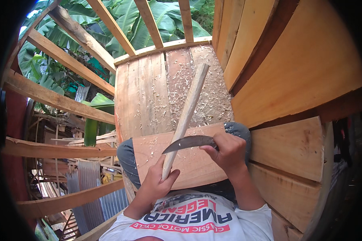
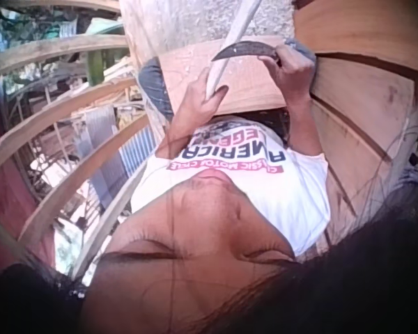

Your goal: The person sits cross-legged on a wooden platform and uses a curved knife to shave and smooth a long, thin piece of wood. The person repeatedly rotates the wood and shaves off thin layers, creating wood shavings that accumulate on the platform.

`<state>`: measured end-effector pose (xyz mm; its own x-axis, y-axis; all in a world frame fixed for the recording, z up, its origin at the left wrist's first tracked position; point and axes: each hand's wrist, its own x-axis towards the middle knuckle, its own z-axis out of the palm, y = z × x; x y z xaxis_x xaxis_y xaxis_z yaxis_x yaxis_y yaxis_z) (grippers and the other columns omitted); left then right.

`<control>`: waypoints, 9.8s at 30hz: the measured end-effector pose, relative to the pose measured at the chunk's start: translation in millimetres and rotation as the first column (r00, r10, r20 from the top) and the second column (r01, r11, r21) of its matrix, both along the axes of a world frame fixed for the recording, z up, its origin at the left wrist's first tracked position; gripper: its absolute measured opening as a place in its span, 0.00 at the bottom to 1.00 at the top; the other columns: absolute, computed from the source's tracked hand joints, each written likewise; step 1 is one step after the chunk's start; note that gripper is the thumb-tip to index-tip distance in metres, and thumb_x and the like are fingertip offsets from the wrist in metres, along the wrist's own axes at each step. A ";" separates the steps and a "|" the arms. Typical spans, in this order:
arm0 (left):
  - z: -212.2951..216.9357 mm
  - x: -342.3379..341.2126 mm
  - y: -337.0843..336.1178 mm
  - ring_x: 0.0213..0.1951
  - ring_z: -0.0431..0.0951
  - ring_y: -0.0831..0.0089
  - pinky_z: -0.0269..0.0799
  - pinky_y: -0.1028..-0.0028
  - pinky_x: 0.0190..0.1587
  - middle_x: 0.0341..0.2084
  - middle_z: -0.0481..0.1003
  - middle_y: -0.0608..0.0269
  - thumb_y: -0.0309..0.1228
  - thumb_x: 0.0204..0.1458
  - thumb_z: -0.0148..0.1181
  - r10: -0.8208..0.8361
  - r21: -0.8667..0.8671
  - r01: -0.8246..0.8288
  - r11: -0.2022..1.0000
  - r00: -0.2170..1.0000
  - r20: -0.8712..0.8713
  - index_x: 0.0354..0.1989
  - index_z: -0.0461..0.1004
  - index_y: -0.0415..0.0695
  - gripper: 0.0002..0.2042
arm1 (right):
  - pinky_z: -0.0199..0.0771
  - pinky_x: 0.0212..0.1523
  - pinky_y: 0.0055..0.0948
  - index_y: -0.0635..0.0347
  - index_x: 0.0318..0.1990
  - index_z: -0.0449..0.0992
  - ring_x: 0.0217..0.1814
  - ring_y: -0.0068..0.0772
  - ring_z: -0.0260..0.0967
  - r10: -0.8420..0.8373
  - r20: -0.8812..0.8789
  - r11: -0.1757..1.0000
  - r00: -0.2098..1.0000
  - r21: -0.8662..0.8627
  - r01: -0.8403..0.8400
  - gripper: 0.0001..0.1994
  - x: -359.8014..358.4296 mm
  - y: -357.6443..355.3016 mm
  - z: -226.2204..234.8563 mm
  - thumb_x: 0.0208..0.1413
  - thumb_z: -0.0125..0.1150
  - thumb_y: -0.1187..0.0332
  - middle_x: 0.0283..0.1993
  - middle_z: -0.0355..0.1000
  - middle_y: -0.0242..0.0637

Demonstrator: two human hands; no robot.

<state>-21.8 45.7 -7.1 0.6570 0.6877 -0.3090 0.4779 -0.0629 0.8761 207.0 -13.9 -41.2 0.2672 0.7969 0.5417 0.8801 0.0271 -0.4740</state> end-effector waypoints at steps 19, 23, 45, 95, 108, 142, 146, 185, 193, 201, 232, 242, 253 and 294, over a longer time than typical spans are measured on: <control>0.6 -15.5 -10.0 0.29 0.62 0.77 0.61 0.75 0.34 0.23 0.62 0.64 0.26 0.55 0.54 -0.048 -0.381 0.110 0.918 0.984 0.169 0.42 0.63 0.39 0.09 | 0.55 0.15 0.31 0.60 0.16 0.62 0.13 0.38 0.59 -0.009 -0.062 1.000 0.998 0.030 0.011 0.31 -3.0 2.4 -6.9 0.50 0.57 0.39 0.13 0.57 0.36; -4.1 -23.3 -20.3 0.31 0.62 0.78 0.61 0.76 0.36 0.25 0.62 0.65 0.26 0.56 0.53 -0.054 -0.445 0.151 0.883 0.974 0.222 0.45 0.63 0.38 0.11 | 0.53 0.17 0.31 0.64 0.18 0.61 0.14 0.38 0.57 -0.266 -0.437 0.958 0.859 -0.019 0.286 0.30 29.7 2.8 -4.0 0.59 0.51 0.44 0.13 0.56 0.38; -19.4 -28.2 -28.5 0.29 0.62 0.81 0.61 0.79 0.32 0.26 0.62 0.70 0.29 0.56 0.55 -0.059 -0.514 0.197 0.835 0.960 0.272 0.44 0.63 0.39 0.11 | 0.52 0.16 0.30 0.59 0.18 0.61 0.13 0.33 0.57 0.148 -0.285 0.983 0.947 0.149 -0.108 0.30 8.6 -2.2 -18.2 0.54 0.53 0.39 0.14 0.54 0.35; 7.9 -7.2 -31.1 0.23 0.75 0.55 0.66 0.65 0.26 0.19 0.70 0.45 0.28 0.53 0.55 -0.091 -0.106 0.086 0.991 0.995 -0.049 0.41 0.61 0.35 0.13 | 0.55 0.15 0.29 0.57 0.17 0.61 0.12 0.30 0.58 0.053 -0.076 0.989 0.996 0.143 -0.041 0.30 -4.6 -22.8 -54.1 0.53 0.53 0.38 0.13 0.54 0.30; -12.9 -4.8 -25.0 0.31 0.79 0.50 0.71 0.64 0.33 0.26 0.73 0.40 0.37 0.50 0.64 -0.067 0.046 0.072 0.996 0.991 -0.114 0.48 0.60 0.35 0.25 | 0.49 0.18 0.16 0.63 0.39 0.69 0.18 0.10 0.54 0.115 -0.919 0.981 0.376 0.047 -0.186 0.26 -57.8 -17.6 -36.9 0.55 0.56 0.43 0.17 0.60 0.23; -1.7 -25.5 -18.4 0.25 0.78 0.64 0.71 0.70 0.26 0.23 0.73 0.46 0.31 0.49 0.63 -0.003 -0.128 0.004 0.992 1.000 0.009 0.45 0.60 0.35 0.21 | 0.61 0.16 0.34 0.58 0.16 0.63 0.15 0.45 0.65 -0.004 -0.197 0.985 0.980 -0.168 -0.029 0.29 -12.3 -12.8 -34.3 0.52 0.56 0.40 0.13 0.59 0.41; -6.3 -24.4 -18.3 0.25 0.78 0.64 0.70 0.70 0.26 0.23 0.73 0.47 0.31 0.48 0.63 0.013 -0.087 -0.009 0.996 0.999 0.043 0.44 0.60 0.36 0.21 | 0.60 0.15 0.34 0.58 0.16 0.62 0.15 0.45 0.64 0.225 -0.123 0.957 0.966 -0.157 -0.243 0.30 -31.0 -16.3 -26.6 0.52 0.55 0.40 0.13 0.59 0.40; 1.7 -11.9 -24.7 0.32 0.66 0.80 0.64 0.78 0.33 0.28 0.67 0.63 0.28 0.43 0.66 0.046 -0.218 -0.039 0.975 0.999 0.026 0.44 0.62 0.37 0.22 | 0.62 0.16 0.35 0.58 0.16 0.63 0.15 0.43 0.64 0.248 -0.177 0.954 0.952 -0.125 -0.271 0.28 -23.6 -26.9 -30.9 0.53 0.55 0.42 0.13 0.58 0.37; -7.1 -17.9 -32.4 0.30 0.65 0.80 0.64 0.78 0.31 0.26 0.66 0.64 0.28 0.43 0.66 0.054 -0.162 -0.040 0.986 0.995 0.083 0.43 0.61 0.37 0.22 | 0.59 0.15 0.34 0.57 0.15 0.61 0.14 0.44 0.62 0.055 -0.055 0.997 0.997 -0.049 -0.057 0.30 2.2 -19.4 -40.4 0.53 0.53 0.39 0.12 0.57 0.38; -4.2 -16.3 -27.1 0.27 0.75 0.74 0.70 0.74 0.27 0.25 0.73 0.52 0.29 0.47 0.64 0.037 -0.087 -0.030 0.996 0.997 0.075 0.42 0.60 0.36 0.20 | 0.60 0.15 0.35 0.57 0.15 0.62 0.14 0.45 0.63 0.229 -0.241 0.957 0.943 -0.122 -0.263 0.29 -37.7 -28.7 -38.0 0.54 0.54 0.41 0.12 0.57 0.40; -22.8 -35.2 -28.0 0.34 0.65 0.81 0.63 0.81 0.36 0.33 0.66 0.67 0.25 0.41 0.64 0.096 -0.240 -0.058 0.969 0.984 0.149 0.51 0.61 0.38 0.27 | 0.58 0.17 0.34 0.63 0.19 0.65 0.15 0.46 0.62 0.067 -0.427 0.989 0.902 -0.090 -0.116 0.30 -21.6 -34.0 -25.2 0.57 0.51 0.42 0.14 0.57 0.42; -13.4 -29.9 -34.8 0.34 0.64 0.81 0.63 0.80 0.35 0.31 0.65 0.65 0.24 0.41 0.61 0.078 -0.393 0.002 0.920 0.979 0.186 0.48 0.61 0.37 0.23 | 0.61 0.17 0.33 0.58 0.16 0.65 0.15 0.41 0.64 0.108 -0.194 0.987 0.975 -0.096 -0.129 0.29 -21.2 -21.4 -27.1 0.50 0.57 0.39 0.13 0.59 0.38; -18.0 -23.5 -30.6 0.34 0.65 0.84 0.61 0.81 0.35 0.32 0.65 0.69 0.21 0.38 0.61 0.051 -0.342 0.014 0.940 0.982 0.182 0.50 0.62 0.38 0.27 | 0.59 0.16 0.34 0.60 0.15 0.62 0.15 0.41 0.64 0.161 -0.256 0.968 0.953 -0.146 -0.203 0.31 -14.9 -28.8 -12.3 0.52 0.55 0.39 0.13 0.59 0.37; -35.7 -23.0 -25.6 0.17 0.58 0.82 0.54 0.80 0.20 0.18 0.58 0.71 0.18 0.35 0.49 0.035 -0.460 0.121 0.880 0.948 0.315 0.63 0.49 0.37 0.39 | 0.54 0.14 0.34 0.60 0.14 0.62 0.11 0.41 0.58 -0.068 -0.160 0.998 0.985 -0.021 0.065 0.32 6.3 4.9 -25.1 0.49 0.57 0.37 0.11 0.56 0.38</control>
<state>-44.9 20.1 -42.8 0.7966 0.4814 -0.3656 0.1889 0.3763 0.9070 213.3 -9.0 -66.3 0.4024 0.7828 0.4747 0.7919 -0.0374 -0.6095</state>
